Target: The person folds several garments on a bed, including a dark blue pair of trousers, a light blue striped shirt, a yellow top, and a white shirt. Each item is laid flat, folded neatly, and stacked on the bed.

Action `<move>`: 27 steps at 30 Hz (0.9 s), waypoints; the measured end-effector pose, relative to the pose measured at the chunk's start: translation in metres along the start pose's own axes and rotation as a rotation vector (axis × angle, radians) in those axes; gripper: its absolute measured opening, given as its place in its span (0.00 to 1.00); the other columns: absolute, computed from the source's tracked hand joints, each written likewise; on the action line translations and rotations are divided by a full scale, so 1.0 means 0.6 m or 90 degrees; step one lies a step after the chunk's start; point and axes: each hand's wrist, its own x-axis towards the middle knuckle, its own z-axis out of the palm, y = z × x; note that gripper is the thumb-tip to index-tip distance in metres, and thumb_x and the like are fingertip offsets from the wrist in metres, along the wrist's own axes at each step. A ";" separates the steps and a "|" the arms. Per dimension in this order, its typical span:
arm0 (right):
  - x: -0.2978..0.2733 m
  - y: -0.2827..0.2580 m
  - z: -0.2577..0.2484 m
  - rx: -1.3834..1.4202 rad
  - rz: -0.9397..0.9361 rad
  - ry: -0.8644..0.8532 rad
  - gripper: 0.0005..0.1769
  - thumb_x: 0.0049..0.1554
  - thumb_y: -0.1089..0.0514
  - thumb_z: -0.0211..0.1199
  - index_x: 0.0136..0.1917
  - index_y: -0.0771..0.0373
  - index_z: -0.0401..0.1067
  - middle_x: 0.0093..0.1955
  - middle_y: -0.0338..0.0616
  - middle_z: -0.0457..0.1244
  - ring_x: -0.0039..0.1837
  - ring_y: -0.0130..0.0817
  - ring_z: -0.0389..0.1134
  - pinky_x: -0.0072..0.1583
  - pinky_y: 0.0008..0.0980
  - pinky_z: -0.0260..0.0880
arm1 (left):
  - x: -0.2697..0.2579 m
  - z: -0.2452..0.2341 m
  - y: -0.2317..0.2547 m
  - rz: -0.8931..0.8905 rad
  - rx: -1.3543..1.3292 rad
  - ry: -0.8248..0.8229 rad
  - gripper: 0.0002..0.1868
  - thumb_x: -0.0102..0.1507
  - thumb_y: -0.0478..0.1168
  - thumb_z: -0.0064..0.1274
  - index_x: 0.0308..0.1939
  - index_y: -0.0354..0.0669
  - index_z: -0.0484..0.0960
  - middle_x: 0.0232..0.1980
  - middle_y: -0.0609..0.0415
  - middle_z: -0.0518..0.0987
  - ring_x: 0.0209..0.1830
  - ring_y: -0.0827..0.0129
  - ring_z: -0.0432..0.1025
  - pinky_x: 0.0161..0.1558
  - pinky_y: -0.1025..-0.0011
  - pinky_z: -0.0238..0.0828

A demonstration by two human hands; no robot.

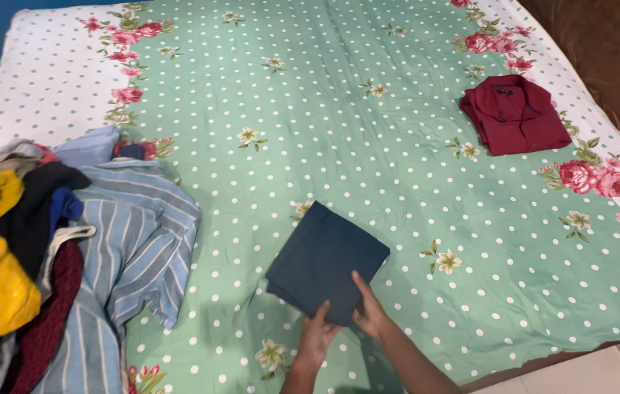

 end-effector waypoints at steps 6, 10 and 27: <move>0.000 0.001 -0.033 -0.055 -0.038 0.062 0.37 0.51 0.54 0.66 0.71 0.49 0.55 0.70 0.50 0.58 0.71 0.48 0.63 0.67 0.55 0.71 | -0.028 -0.058 -0.019 0.012 -0.034 -0.094 0.33 0.61 0.57 0.53 0.65 0.45 0.68 0.57 0.48 0.79 0.54 0.56 0.77 0.60 0.51 0.71; 0.013 -0.028 -0.108 -0.098 -0.019 0.040 0.34 0.54 0.52 0.65 0.72 0.55 0.61 0.65 0.49 0.63 0.66 0.45 0.67 0.63 0.48 0.74 | -0.025 -0.101 0.004 0.067 -0.139 -0.025 0.36 0.67 0.65 0.44 0.68 0.42 0.67 0.59 0.51 0.73 0.57 0.58 0.70 0.64 0.43 0.64; -0.049 -0.290 -0.274 -0.604 -0.041 -0.154 0.49 0.54 0.57 0.60 0.83 0.49 0.42 0.73 0.44 0.62 0.68 0.33 0.67 0.67 0.32 0.69 | 0.081 0.111 -0.080 -0.038 0.140 -0.100 0.41 0.61 0.56 0.53 0.67 0.25 0.71 0.63 0.28 0.78 0.59 0.44 0.77 0.59 0.51 0.77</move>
